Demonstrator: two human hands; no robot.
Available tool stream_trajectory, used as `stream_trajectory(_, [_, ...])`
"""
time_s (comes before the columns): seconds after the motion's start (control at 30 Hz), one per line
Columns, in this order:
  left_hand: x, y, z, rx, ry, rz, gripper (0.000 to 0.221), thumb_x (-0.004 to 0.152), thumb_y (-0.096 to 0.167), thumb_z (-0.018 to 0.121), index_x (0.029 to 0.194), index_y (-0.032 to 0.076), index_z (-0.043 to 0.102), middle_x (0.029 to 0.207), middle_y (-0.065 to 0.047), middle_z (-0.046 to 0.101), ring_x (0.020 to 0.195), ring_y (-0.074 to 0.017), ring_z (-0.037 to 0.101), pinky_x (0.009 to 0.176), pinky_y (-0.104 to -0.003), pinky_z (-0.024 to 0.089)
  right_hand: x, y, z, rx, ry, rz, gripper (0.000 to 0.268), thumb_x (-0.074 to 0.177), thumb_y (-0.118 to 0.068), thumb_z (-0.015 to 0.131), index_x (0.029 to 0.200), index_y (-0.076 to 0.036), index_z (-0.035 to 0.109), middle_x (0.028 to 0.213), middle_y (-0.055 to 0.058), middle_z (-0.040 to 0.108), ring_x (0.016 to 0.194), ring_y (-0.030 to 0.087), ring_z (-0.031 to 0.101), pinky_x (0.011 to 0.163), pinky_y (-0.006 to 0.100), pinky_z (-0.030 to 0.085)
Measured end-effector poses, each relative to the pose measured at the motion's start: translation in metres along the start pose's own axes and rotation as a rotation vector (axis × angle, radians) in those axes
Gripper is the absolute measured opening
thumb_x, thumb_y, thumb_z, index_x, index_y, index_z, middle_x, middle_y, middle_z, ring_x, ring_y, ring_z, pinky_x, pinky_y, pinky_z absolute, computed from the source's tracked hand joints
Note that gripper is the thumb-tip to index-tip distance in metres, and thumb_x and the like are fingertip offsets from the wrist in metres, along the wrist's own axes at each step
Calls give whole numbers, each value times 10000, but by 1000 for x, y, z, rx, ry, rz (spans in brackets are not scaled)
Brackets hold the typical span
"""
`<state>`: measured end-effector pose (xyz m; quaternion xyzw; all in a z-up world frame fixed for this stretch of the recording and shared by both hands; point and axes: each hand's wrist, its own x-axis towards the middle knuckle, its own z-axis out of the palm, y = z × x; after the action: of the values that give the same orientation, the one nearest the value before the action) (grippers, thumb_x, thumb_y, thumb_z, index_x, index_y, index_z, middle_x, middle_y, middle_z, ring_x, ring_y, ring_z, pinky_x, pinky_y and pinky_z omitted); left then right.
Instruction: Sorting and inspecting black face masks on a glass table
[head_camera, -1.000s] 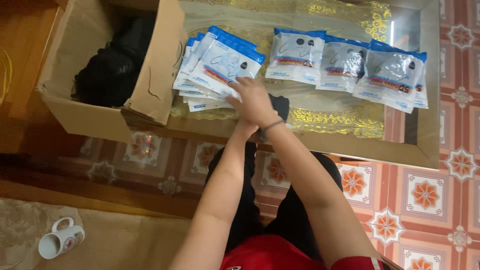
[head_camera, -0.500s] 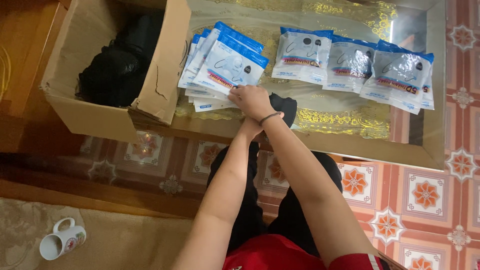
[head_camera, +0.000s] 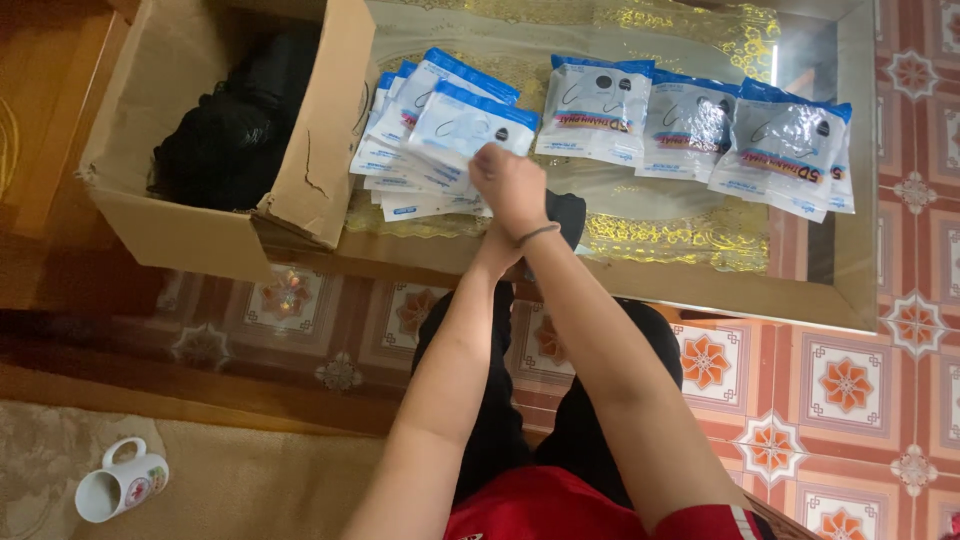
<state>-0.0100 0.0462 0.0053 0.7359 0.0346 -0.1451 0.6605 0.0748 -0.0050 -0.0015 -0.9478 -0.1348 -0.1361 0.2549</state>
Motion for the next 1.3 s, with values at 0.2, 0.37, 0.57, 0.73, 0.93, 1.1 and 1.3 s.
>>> stream_trajectory(0.2, [19, -25, 10, -5, -6, 8, 964, 763, 654, 856, 1525, 170, 518, 1477, -115, 575, 1369, -351, 547, 1115, -515, 467, -24, 28, -101, 268, 120, 178, 257, 990, -378, 665, 1059, -130, 674, 798, 207, 745, 788, 492, 719, 665, 620, 539])
stream_trajectory(0.37, [21, -26, 8, -69, 143, 11, 854, 663, 560, 950, 1393, 239, 642, 1340, -128, 676, 1295, -351, 609, 1047, -497, 508, -69, 67, -189, 473, 416, 103, 89, 1037, -76, 724, 990, -27, 668, 903, 200, 754, 902, 374, 764, 725, 455, 607])
stream_trajectory(0.57, [2, -1, 23, -594, 71, 196, 720, 673, 101, 991, 1324, 169, 691, 1153, -38, 749, 1082, -175, 684, 932, -363, 575, -108, 100, -182, 179, 425, -36, 112, 927, 6, 771, 964, -86, 719, 871, 151, 747, 841, 387, 728, 743, 451, 561])
stream_trajectory(0.73, [9, -7, 39, -590, -111, 203, 752, 761, 136, 980, 1423, 133, 624, 1277, -143, 700, 1206, -316, 645, 1000, -493, 553, -124, 136, -111, 116, 314, -61, 373, 797, -60, 796, 1143, -191, 746, 873, 62, 777, 833, 297, 754, 741, 438, 586])
stream_trajectory(0.93, [11, -6, 40, -539, -76, 126, 707, 692, 118, 995, 1325, 143, 681, 1166, -53, 736, 1089, -176, 672, 973, -374, 558, -130, 125, -120, 283, 283, 221, 66, 941, -229, 715, 936, -176, 675, 792, 125, 745, 802, 396, 723, 694, 520, 523])
stream_trajectory(1.1, [9, -14, 43, -348, -117, 166, 758, 762, 89, 938, 1444, 103, 609, 1363, -101, 653, 1255, -202, 563, 1107, -426, 456, -127, 105, -140, 601, 341, 242, 89, 999, -111, 688, 950, -48, 650, 1063, 186, 777, 972, 343, 753, 763, 426, 570])
stream_trajectory(1.3, [5, 2, 44, -33, -59, 7, 871, 863, 174, 827, 1614, 117, 389, 1589, -212, 450, 1460, -377, 435, 1163, -461, 404, -129, 89, -139, 493, 377, 249, 80, 1007, -137, 674, 984, -82, 619, 1140, 145, 770, 969, 323, 759, 755, 436, 585])
